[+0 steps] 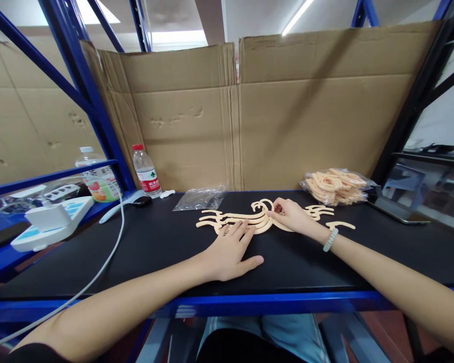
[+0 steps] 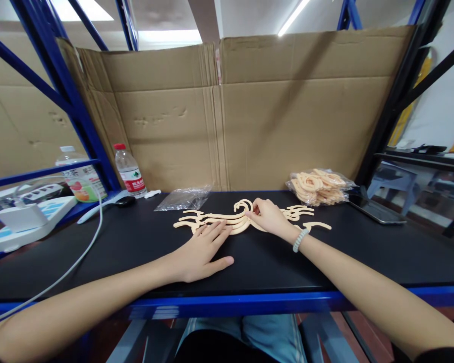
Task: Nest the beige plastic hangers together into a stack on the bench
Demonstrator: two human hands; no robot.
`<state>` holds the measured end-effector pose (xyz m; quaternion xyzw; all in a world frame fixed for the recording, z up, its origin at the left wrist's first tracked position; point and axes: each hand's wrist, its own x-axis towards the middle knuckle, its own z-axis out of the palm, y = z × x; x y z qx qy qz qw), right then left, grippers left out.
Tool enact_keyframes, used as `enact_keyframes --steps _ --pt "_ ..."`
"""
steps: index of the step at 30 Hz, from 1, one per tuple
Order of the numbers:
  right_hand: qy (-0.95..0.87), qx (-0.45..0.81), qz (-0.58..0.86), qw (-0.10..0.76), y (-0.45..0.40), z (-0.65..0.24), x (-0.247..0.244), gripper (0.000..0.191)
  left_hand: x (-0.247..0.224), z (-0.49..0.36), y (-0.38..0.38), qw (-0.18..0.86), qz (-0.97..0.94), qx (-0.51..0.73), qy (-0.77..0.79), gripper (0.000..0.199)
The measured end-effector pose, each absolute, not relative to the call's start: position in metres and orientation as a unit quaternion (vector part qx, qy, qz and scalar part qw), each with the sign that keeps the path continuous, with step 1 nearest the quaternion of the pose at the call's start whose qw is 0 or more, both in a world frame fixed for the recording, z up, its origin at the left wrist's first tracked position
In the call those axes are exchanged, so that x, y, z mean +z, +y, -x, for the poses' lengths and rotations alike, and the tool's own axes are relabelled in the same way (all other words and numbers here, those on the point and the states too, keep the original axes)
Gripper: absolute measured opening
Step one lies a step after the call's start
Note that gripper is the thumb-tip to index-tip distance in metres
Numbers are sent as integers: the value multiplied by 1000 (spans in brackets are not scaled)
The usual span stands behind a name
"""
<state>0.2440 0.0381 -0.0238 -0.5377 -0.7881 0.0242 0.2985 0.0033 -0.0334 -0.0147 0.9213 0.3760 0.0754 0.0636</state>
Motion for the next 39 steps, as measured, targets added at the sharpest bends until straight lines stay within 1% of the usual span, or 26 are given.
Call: enact_keyframes --steps 4,7,14,24,30,35,39 --pt "-790 7 544 282 40 -243 -27 24 -13 -4 -36 66 -914 68 393 77" --pt "-790 9 548 276 40 -242 -27 25 -12 -6 -38 67 -909 70 406 73" --pt "-781 4 561 274 38 -239 -28 25 -11 -8 -45 18 -904 79 419 69" --pt "-780 -23 571 253 38 -238 -31 20 -12 -8 -43 67 -902 74 420 70" --pt "-784 -30 570 244 38 -238 -31 21 -14 -6 -41 70 -904 71 415 75" --pt "-787 -29 563 251 24 -239 -22 29 -15 -8 -38 61 -904 66 418 75" --pt "-798 -46 555 229 18 -239 -24 52 -17 -8 -28 47 -895 80 437 74"
